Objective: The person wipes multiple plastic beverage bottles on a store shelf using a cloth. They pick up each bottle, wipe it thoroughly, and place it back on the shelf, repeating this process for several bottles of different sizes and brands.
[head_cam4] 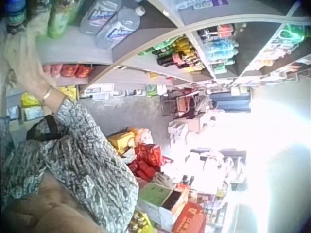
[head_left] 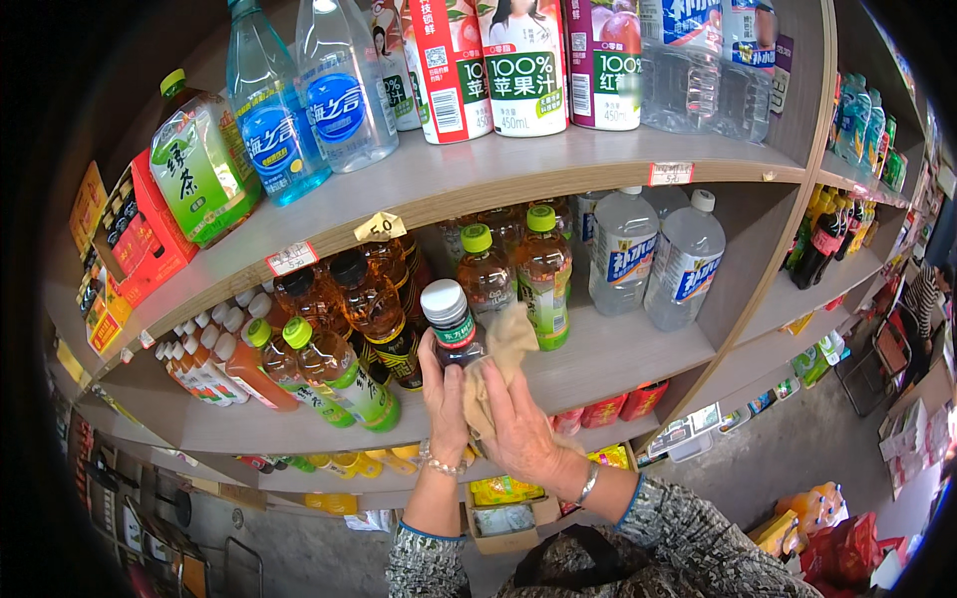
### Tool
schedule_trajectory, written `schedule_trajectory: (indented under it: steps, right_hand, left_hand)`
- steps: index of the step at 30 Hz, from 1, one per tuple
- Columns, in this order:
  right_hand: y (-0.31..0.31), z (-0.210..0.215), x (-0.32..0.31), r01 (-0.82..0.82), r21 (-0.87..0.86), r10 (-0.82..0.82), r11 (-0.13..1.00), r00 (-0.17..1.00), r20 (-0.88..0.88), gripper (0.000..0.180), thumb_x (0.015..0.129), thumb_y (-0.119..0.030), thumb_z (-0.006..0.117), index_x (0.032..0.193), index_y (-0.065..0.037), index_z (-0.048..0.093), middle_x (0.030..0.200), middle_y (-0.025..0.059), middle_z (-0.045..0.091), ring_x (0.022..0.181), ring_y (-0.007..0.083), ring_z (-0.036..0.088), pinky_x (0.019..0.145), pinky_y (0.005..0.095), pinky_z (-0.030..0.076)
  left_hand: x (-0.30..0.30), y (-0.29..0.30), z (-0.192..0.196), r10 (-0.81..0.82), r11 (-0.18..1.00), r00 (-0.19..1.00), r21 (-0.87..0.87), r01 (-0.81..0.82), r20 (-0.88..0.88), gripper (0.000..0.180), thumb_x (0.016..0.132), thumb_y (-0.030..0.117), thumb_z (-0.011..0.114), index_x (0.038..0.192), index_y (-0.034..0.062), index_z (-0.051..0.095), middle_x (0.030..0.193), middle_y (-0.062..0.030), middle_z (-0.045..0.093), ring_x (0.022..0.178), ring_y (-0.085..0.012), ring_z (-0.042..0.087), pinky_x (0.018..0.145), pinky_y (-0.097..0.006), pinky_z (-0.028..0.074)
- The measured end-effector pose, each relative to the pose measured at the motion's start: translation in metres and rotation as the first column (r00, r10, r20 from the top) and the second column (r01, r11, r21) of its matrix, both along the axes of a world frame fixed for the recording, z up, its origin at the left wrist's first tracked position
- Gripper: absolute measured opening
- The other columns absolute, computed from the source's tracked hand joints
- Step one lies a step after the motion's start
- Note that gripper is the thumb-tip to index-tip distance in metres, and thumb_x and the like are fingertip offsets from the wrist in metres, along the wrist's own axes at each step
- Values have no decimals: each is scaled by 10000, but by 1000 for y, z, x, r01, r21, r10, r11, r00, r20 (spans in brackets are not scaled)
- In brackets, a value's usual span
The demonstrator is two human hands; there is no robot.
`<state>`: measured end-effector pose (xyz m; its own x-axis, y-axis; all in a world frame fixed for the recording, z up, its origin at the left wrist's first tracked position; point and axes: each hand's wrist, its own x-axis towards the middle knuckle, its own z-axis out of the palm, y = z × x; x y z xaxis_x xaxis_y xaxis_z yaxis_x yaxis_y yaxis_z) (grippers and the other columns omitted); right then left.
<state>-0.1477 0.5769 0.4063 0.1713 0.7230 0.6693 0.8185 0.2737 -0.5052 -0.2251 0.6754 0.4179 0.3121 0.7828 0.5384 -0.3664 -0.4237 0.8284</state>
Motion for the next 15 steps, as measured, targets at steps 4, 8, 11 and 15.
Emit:
schedule_trajectory:
  steps: [4, 8, 11, 15]
  right_hand:
    - [-18, -31, 5, -21, -187, 31, 982, 998, 48, 756, 763, 58, 610, 1465, 43, 330, 1325, 309, 409, 1193, 479, 487, 991, 468, 452]
    - [-36, -23, 26, -109, -160, 96, 981, 991, -90, 697, 730, 99, 570, 1411, 29, 435, 1243, 270, 517, 1109, 416, 579, 955, 436, 486]
    - [-57, 14, 41, -48, 249, 119, 967, 953, -278, 670, 732, 103, 560, 1389, 7, 471, 1192, 230, 568, 1035, 373, 624, 925, 396, 502]
    - [-97, 62, 56, -47, 181, 91, 982, 966, -240, 639, 771, -11, 676, 1380, -15, 485, 1285, 231, 519, 1168, 388, 539, 1001, 421, 443]
  left_hand:
    - [4, -9, 3, 25, 999, 999, -26, -26, -25, 721, 826, 67, 693, 1436, 2, 314, 1231, -103, 529, 1055, -159, 545, 931, -323, 466]
    - [15, -11, 6, 194, 978, 977, -56, -199, -89, 724, 699, 45, 812, 1310, -19, 429, 1085, -75, 592, 898, -139, 588, 794, -300, 515]
    - [12, -20, 4, 245, 957, 951, -113, -269, -190, 734, 618, 113, 882, 1230, -30, 503, 1034, -123, 644, 883, -184, 630, 781, -336, 528]
    - [3, -58, -6, 261, 908, 921, 398, -133, -288, 787, 582, 235, 907, 1214, -26, 519, 980, -172, 649, 866, -295, 657, 802, -390, 534]
